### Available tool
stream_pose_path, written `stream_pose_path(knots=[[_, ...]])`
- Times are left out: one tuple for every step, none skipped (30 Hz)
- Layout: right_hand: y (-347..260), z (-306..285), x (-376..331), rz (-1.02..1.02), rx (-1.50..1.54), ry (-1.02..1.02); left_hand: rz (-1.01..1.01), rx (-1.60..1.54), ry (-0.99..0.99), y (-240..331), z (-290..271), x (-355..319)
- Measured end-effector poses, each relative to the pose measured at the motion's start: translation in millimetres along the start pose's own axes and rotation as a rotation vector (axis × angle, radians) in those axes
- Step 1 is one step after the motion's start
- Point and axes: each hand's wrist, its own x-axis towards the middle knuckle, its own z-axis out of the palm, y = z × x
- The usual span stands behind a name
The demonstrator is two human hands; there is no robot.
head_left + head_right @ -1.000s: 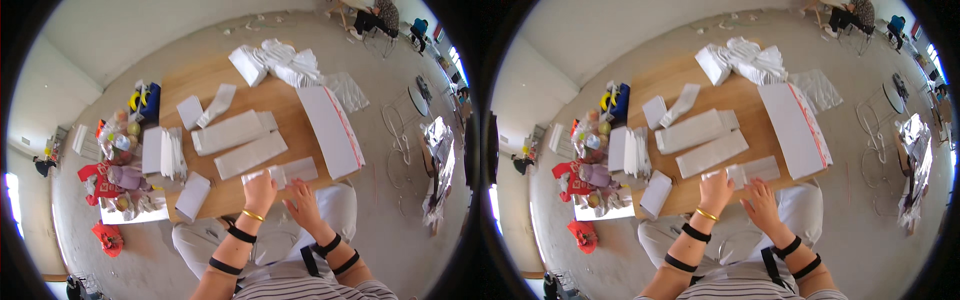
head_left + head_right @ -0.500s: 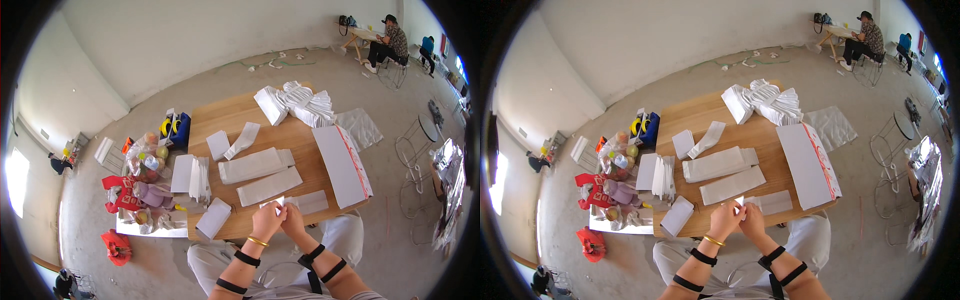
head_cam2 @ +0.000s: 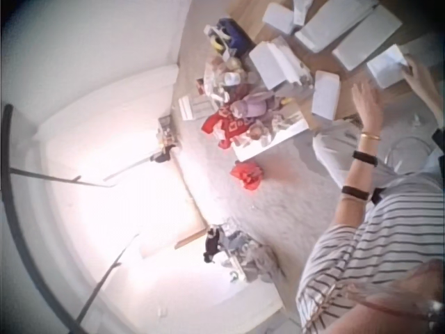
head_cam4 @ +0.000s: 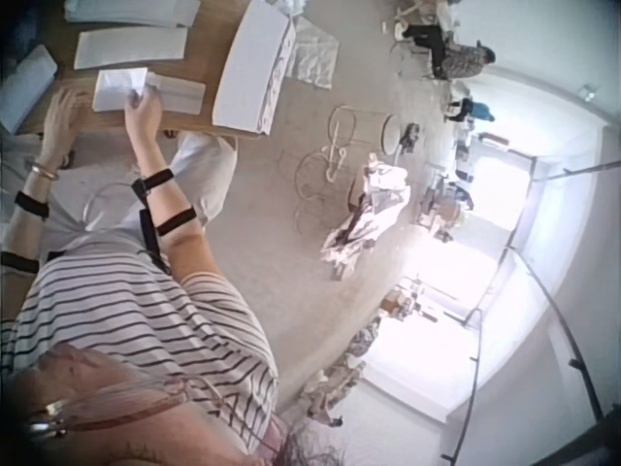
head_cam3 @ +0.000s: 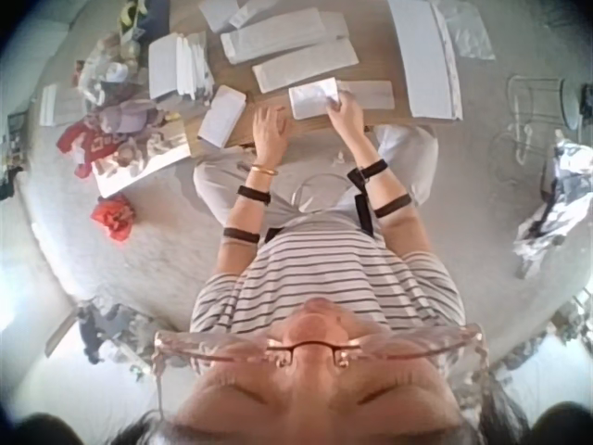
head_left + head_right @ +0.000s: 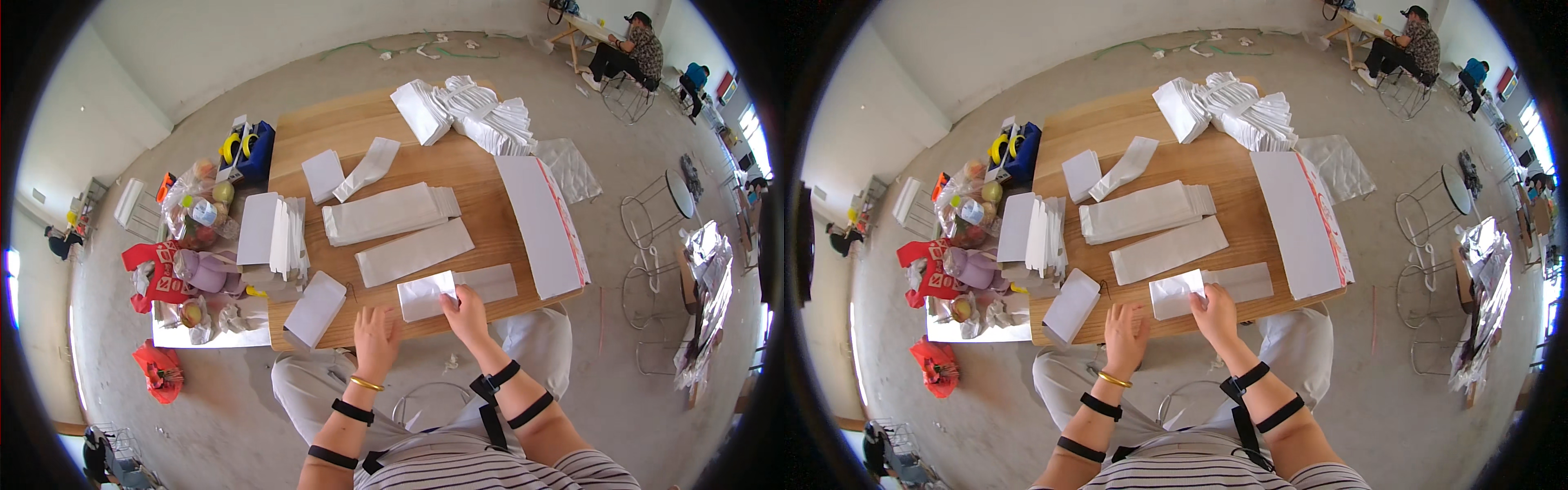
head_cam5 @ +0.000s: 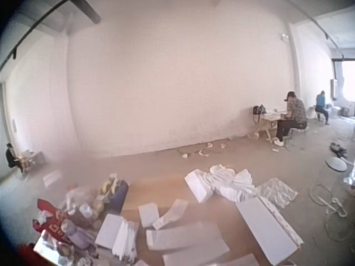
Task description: Folding white plastic bags and stacking them into a box.
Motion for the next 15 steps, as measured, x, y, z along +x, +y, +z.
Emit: stream_pose_path(knots=[[2.0,-1.1,0.4,0.005,-0.006,0.001,0.062,0.049,-0.056,6.7,3.7,-0.9],[2.4,-1.9,-0.3,0.011,0.012,0.0,0.06,0.045,-0.061,11.4,7.3,-1.1],[2.9,-2.7,-0.5,0.019,0.03,0.001,0.17,0.074,-0.095,16.1,11.5,1.0],[4.7,-2.6,0.0,0.025,0.026,0.002,0.281,0.102,-0.128,19.5,15.0,3.5],[5.8,-1.9,1.6,0.013,0.006,-0.009,0.282,0.099,-0.132,20.4,18.8,6.0],[7.0,-1.5,2.5,0.001,-0.013,-0.019,0.312,0.176,-0.185,19.7,24.0,8.7],[7.9,-1.1,2.5,0.005,-0.016,-0.018,0.342,0.254,-0.239,18.3,28.6,10.2],[7.6,-0.2,2.9,-0.008,-0.032,-0.012,0.344,0.252,-0.242,14.7,33.6,11.1],[7.3,0.3,3.3,-0.022,-0.047,-0.006,0.348,0.256,-0.257,10.7,38.0,12.2],[7.0,0.3,3.5,-0.019,-0.047,-0.006,0.352,0.262,-0.272,6.8,41.5,12.1],[9.0,0.0,3.8,-0.037,-0.138,0.012,0.355,0.259,-0.276,5.9,44.1,12.7],[10.7,-0.5,3.9,-0.055,-0.229,0.028,0.358,0.272,-0.288,5.1,46.0,12.6],[12.8,-2.0,4.2,-0.051,-0.229,0.031,0.361,0.285,-0.299,4.5,47.8,12.3],[15.5,-4.5,4.5,-0.071,-0.283,0.058,0.365,0.284,-0.304,6.1,48.2,13.2],[17.8,-6.7,4.3,-0.092,-0.336,0.086,0.359,0.308,-0.319,7.9,48.6,14.1]])
